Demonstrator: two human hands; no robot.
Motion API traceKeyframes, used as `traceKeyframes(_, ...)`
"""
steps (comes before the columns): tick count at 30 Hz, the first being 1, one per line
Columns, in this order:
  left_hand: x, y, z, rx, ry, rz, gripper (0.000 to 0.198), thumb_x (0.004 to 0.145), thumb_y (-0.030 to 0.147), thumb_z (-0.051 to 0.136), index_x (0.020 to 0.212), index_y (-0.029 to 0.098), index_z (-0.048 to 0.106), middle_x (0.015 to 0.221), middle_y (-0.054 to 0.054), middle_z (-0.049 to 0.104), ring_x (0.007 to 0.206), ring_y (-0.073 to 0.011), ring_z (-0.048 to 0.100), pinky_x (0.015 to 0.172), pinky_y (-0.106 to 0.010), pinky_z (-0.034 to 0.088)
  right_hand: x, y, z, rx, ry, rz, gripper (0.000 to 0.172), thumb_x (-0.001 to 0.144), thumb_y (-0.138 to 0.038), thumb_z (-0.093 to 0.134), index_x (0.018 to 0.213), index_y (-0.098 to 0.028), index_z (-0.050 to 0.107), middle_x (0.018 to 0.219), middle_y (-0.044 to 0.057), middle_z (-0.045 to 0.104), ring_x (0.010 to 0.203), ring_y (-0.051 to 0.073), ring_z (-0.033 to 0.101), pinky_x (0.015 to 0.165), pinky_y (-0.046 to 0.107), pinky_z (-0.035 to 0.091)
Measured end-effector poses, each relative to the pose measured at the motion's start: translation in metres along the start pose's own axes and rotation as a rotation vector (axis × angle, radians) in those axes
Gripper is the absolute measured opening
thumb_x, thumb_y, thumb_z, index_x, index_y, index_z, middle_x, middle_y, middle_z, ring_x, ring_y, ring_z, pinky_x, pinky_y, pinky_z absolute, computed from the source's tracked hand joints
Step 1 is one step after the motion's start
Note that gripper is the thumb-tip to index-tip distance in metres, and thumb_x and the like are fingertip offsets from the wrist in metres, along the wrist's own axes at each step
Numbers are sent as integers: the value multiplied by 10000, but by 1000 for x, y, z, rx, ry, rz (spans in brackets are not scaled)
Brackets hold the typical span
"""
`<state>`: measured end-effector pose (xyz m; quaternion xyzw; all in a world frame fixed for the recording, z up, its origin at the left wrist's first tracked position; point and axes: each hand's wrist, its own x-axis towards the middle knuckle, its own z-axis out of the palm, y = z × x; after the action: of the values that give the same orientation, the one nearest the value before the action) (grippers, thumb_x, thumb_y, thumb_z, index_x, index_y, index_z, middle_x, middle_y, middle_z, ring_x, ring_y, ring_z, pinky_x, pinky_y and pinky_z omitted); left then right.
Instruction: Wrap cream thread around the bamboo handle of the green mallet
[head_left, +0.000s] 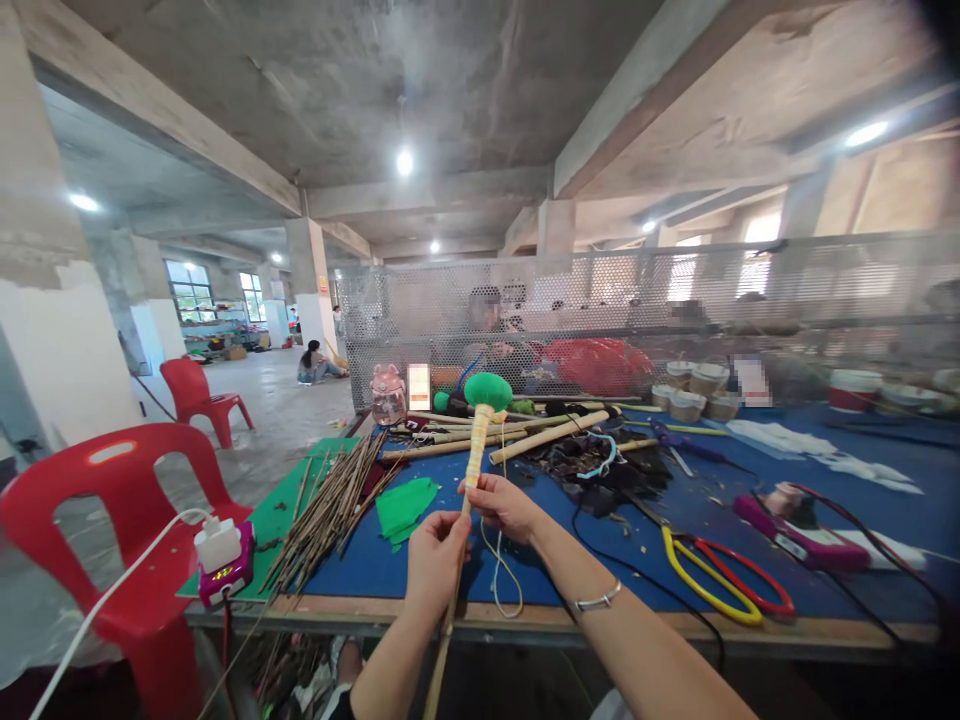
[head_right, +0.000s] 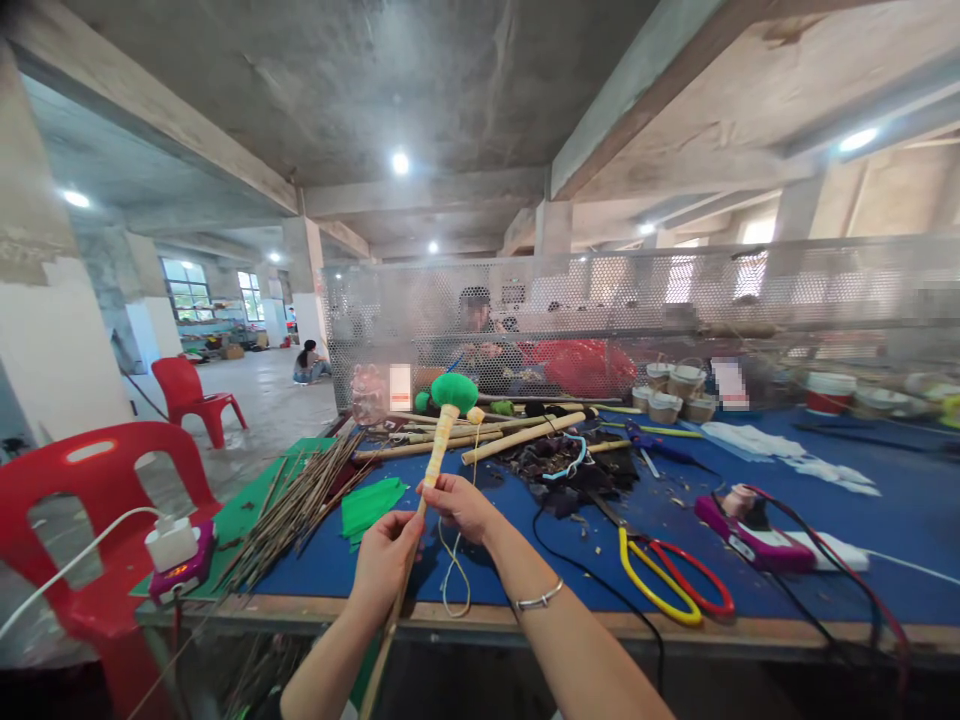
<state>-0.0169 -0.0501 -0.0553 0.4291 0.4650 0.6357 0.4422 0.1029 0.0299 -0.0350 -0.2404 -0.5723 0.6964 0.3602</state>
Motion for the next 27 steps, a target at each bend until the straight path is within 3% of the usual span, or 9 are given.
traceKeyframes(2,-1,2,-2,-50,-49,-46,426,599,513,646,720,112,572,597,-28,602,451,-91,514,435,-205,412,-1,-1,0,31,-43,0,410,589,-387,731,837,-133,525,458,-115,280,388,16,147,374,190,51)
traceKeyframes(5,1,4,-1,-65,-88,-98,451,616,542,615,765,120,553,589,-25,599,434,-88,509,410,-196,397,0,-1,1,-25,21,-36,385,584,-399,729,759,-139,505,441,-115,295,371,10,148,369,194,57)
traceKeyframes(8,8,6,2,17,-38,-6,463,562,460,698,858,142,537,559,26,553,435,-79,487,376,-169,359,2,0,3,-86,111,-79,393,563,-407,738,699,-142,482,462,-92,385,362,7,203,367,196,88)
traceKeyframes(10,13,7,4,88,-20,82,434,526,394,742,818,144,542,553,40,532,429,-66,463,369,-161,346,3,0,3,-69,117,-90,400,558,-408,741,704,-141,481,500,-76,434,370,8,233,371,194,100)
traceKeyframes(12,16,8,5,96,-30,102,401,551,380,731,809,139,542,544,43,525,427,-68,463,377,-167,359,2,-1,2,-19,84,-74,401,568,-404,737,751,-143,494,501,-82,419,369,6,217,372,193,87)
traceKeyframes(15,14,8,2,-13,-87,60,499,625,400,676,1006,139,489,564,38,551,447,-87,507,419,-188,406,-1,-2,0,60,-9,-21,419,577,-375,741,846,-144,516,475,-106,335,377,9,169,370,187,55)
traceKeyframes(19,8,5,-4,-58,-163,-24,546,694,462,590,1094,124,435,625,-12,605,456,-96,534,436,-203,422,-3,-1,2,32,-67,24,387,573,-351,745,794,-142,506,454,-110,316,367,8,164,365,189,47)
traceKeyframes(24,6,-2,-4,-6,-56,79,644,579,370,725,1105,136,435,569,64,518,443,-65,481,415,-164,363,0,0,3,-42,50,-7,391,553,-369,750,719,-146,476,451,-107,342,352,1,157,356,195,50)
traceKeyframes(27,6,-1,-4,-20,-48,88,716,584,369,724,1173,126,396,535,72,515,440,-70,486,445,-173,382,0,1,1,-11,22,1,385,565,-364,746,756,-142,497,451,-112,308,364,5,145,363,193,48)
